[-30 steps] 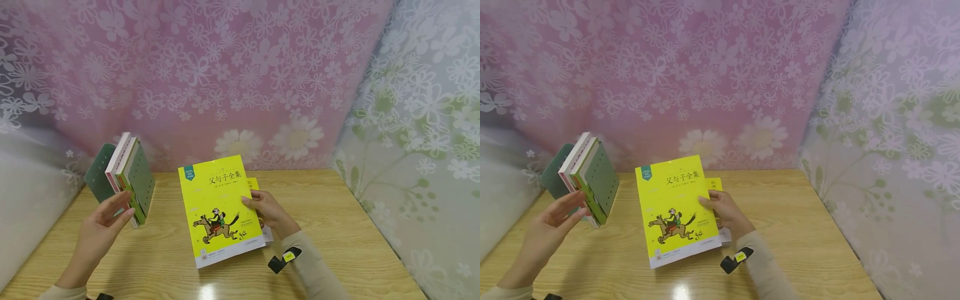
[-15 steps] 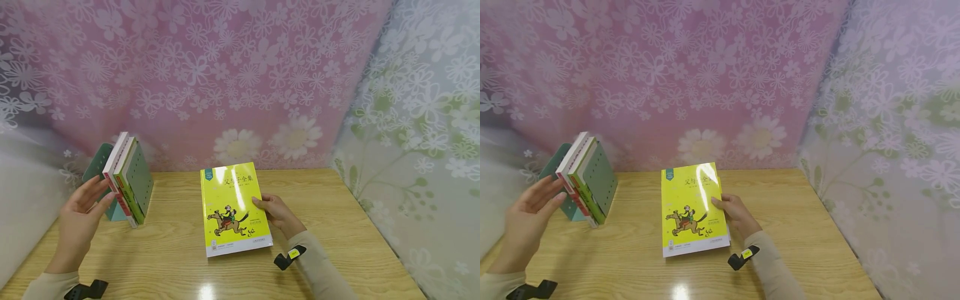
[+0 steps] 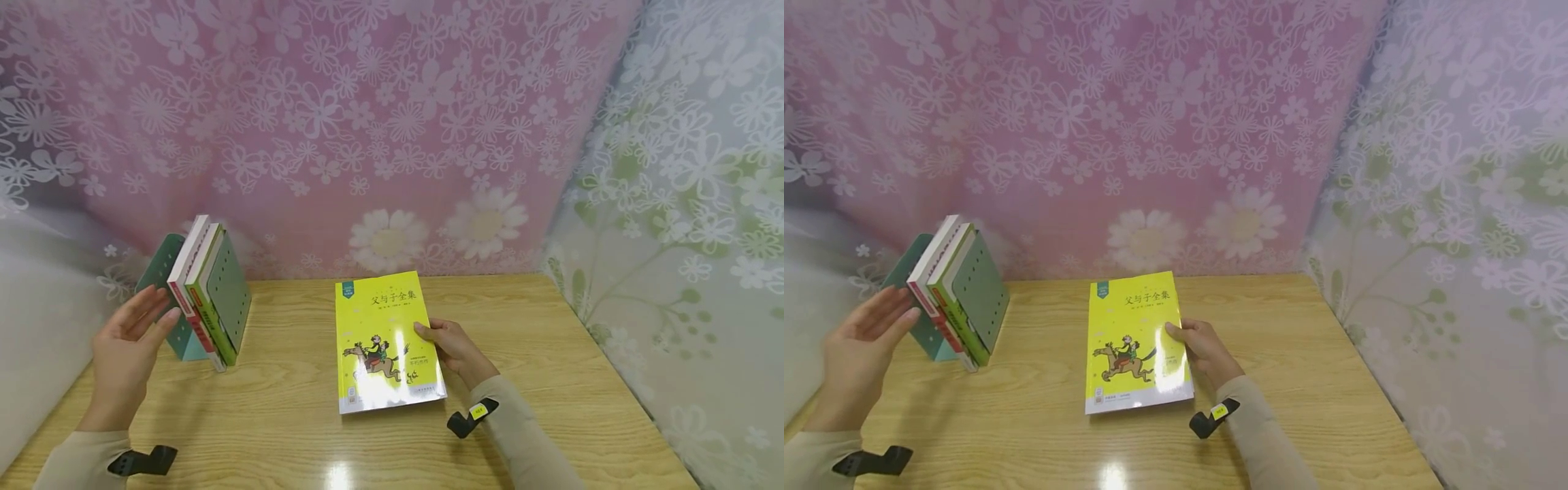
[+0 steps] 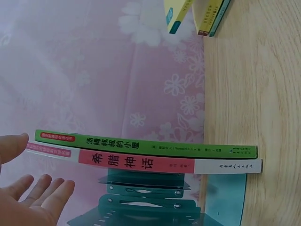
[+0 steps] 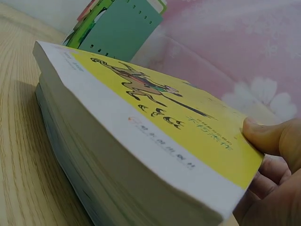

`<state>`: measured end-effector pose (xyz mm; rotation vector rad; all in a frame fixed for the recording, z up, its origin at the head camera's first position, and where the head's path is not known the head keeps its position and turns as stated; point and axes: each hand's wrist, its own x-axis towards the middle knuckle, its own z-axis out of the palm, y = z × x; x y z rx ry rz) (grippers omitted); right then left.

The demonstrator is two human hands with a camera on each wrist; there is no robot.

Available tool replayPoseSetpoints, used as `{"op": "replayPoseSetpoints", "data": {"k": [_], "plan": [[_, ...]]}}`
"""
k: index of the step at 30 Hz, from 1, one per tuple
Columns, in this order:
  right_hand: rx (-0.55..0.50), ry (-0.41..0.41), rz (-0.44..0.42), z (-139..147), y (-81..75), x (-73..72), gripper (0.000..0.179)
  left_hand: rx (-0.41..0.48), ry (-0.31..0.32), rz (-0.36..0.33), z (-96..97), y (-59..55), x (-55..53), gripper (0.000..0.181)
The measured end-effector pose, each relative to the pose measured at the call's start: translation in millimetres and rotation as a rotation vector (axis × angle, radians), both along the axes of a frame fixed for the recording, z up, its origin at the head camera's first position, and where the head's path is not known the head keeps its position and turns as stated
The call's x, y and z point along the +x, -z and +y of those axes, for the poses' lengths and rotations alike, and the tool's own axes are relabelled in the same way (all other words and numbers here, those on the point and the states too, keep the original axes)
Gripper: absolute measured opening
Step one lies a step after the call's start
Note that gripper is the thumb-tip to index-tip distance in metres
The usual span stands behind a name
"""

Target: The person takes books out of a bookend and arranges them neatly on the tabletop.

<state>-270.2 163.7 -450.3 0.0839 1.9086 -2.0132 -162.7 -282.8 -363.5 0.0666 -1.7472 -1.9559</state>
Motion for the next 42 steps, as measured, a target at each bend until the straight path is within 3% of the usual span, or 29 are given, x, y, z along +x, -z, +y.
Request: {"op": "replayPoseSetpoints", "data": {"k": [10, 26, 35, 42], "plan": [[0.088, 0.034, -0.035, 4, 1.3, -6.1, 0.038, -0.044, 0.017, -0.086, -4.4, 8.2, -9.7, 0.062], [0.206, 0.008, -0.024, 7, 0.0, -9.9, 0.037, -0.127, 0.021, -0.075, -2.3, 13.7, -17.5, 0.059], [0.247, 0.028, -0.010, 7, -0.9, -9.1, 0.034, -0.201, -0.028, -0.116, -4.2, 13.4, -22.0, 0.058], [0.309, 0.017, 0.016, 6, 0.8, -11.8, 0.034, -0.221, -0.033, -0.136, -5.3, 14.5, -25.0, 0.058]]}}
